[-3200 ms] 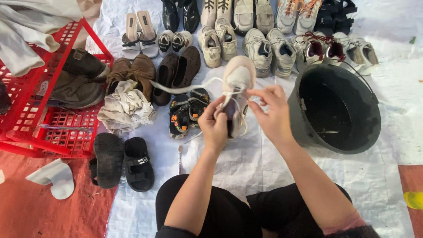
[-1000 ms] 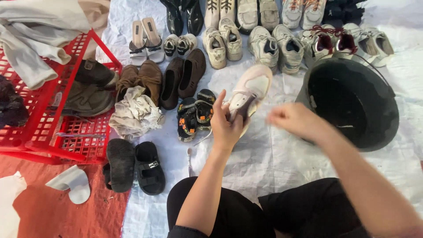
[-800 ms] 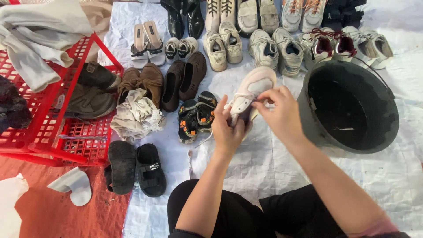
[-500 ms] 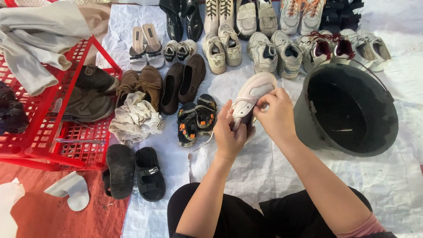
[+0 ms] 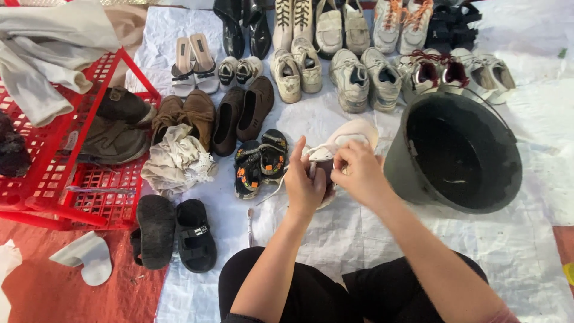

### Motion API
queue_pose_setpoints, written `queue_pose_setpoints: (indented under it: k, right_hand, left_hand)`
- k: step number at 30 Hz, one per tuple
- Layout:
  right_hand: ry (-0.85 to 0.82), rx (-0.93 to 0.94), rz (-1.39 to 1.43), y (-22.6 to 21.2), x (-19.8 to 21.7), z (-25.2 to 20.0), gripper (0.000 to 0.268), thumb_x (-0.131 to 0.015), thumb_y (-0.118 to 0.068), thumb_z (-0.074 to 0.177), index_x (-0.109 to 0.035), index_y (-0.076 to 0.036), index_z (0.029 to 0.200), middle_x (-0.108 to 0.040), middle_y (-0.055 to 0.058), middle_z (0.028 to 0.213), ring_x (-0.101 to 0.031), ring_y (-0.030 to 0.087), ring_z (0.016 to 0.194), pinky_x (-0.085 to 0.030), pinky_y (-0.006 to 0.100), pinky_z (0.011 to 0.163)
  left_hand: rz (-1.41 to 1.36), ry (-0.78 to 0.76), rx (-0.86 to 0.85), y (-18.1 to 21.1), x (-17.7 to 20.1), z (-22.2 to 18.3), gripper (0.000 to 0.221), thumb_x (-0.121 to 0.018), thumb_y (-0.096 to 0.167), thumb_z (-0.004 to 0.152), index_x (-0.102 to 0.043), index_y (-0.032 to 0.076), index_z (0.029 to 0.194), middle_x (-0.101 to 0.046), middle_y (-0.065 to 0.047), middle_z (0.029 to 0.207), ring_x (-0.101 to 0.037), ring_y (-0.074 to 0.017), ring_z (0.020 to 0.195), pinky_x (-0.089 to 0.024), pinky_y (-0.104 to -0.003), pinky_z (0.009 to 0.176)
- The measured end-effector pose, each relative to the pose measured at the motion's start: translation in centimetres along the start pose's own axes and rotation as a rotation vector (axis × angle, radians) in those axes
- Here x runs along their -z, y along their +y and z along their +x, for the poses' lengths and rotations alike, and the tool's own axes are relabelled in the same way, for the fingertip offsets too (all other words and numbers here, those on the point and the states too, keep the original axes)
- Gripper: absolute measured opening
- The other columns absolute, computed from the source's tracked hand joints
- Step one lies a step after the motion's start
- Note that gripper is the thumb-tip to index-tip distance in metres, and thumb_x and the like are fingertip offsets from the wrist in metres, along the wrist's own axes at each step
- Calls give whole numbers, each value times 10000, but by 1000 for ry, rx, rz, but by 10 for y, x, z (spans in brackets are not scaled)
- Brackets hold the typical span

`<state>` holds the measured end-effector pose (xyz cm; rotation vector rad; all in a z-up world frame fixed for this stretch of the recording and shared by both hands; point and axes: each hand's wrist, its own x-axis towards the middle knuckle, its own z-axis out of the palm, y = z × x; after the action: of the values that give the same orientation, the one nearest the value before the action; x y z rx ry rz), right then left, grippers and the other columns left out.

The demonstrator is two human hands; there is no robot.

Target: The person is removing the laces from a pair of white sneakers to prepare them for a cleaning process.

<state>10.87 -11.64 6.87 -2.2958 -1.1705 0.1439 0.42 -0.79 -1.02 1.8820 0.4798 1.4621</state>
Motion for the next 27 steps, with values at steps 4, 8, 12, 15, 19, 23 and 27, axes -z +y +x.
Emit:
queue_pose_setpoints:
  k: [4,8,12,15,19,23,27]
  right_hand:
    - [112,-145,311,25,-38,-11,128,-710,-138,853,-643,-179,954,-692,75,811,-688,273,722,-532,408,685]
    - [202,-323,679,65,-57,4,193,-772,-79,809,-698,-161,967,-670,-18,811,-612,116,746,-512,281,702]
    - [391,-258,855,125,-53,28,205,-684,2,819,-655,-185,898,-559,-83,774,-511,40,720,-429,209,654]
    - [464,-178,1012,85,3,17,266,-702,57,824,-578,-169,887,-569,-82,792,-524,30,730,-414,189,667]
    - [520,-150,1228,97,8,29,251,-702,72,875,-552,-130,873,-558,-19,728,-532,77,620,-412,184,581]
    - [437,-49,1372,114,3,29,254,-760,46,929,-555,-103,921,-628,15,775,-618,87,620,-488,187,581]
    - [363,-17,1537,97,11,20,191,-730,-12,977,-569,-114,995,-700,33,832,-719,110,695,-553,197,642]
  left_hand:
    - [146,-23,-48,-5,-5,0,715,-668,53,737,-678,90,1451,-613,-80,727,-709,-332,696,-656,-490,845]
    - [186,-275,-158,4,2,13,744,-752,247,754,-658,34,1460,-753,-121,860,-779,-337,1039,-466,-509,1157]
    - [-167,-98,-93,-8,3,11,756,-850,433,808,-621,39,1411,-671,-68,979,-663,-305,1042,-410,-493,1164]
    - [-409,-289,566,14,14,22,790,-580,520,1077,-231,121,1662,-538,-278,1379,-536,-442,1297,-401,-655,1132]
    - [-759,-584,850,-4,6,10,621,-570,418,1098,-387,233,1662,-467,-89,1293,-547,-213,1156,-622,-398,954]
    - [-854,-720,798,-18,8,14,757,-576,596,1053,-371,257,1698,-590,-84,1392,-583,-145,1186,-528,-311,935]
    - [-1035,-776,819,-17,7,17,911,-492,801,1014,-365,237,1718,-611,-108,1439,-601,-202,1225,-502,-383,968]
